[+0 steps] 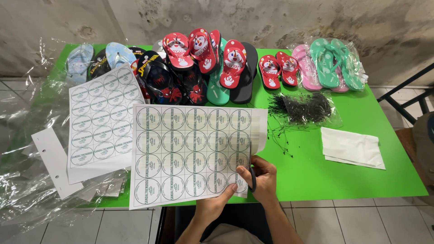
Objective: The person uses scissors to cut circular stickers from a printed sheet. They hold the paper with one hand and carefully cut along the circular outlines with the other hand.
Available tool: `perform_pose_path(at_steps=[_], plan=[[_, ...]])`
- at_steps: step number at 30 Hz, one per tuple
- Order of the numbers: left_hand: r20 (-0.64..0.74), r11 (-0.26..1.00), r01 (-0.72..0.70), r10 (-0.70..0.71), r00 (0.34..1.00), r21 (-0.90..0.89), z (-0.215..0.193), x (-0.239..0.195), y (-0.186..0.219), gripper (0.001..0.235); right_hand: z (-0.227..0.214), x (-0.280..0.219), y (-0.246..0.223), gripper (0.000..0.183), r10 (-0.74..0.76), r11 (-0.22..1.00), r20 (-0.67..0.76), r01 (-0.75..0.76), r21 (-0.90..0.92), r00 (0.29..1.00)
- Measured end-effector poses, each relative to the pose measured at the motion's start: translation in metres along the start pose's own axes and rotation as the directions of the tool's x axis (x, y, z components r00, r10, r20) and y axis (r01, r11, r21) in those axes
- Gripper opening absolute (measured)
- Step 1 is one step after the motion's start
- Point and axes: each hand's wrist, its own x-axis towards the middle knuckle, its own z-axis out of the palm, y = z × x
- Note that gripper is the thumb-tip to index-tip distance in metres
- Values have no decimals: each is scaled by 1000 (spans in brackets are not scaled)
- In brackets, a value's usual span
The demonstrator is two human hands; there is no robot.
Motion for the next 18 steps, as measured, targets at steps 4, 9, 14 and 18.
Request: perform_pose_path(at_steps=[4,9,14,18], plan=[[24,996,56,-58,998,63,-1,-2,-2,67,1,0,0,26,11,1000,0,-11,10,1000],[14,999,38,-38,999,11,0,-3,1,60,1,0,3,25,1,1000,4,-1,25,1000],[26,1000,12,-12,1000,5,-2,-3,3,60,3,-2,2,26,-4,1000,3,4,11,1000],[35,997,38,-36,999,-71,-1,-3,2,55,4,-3,3,27,3,999,-14,-2,47,1000]])
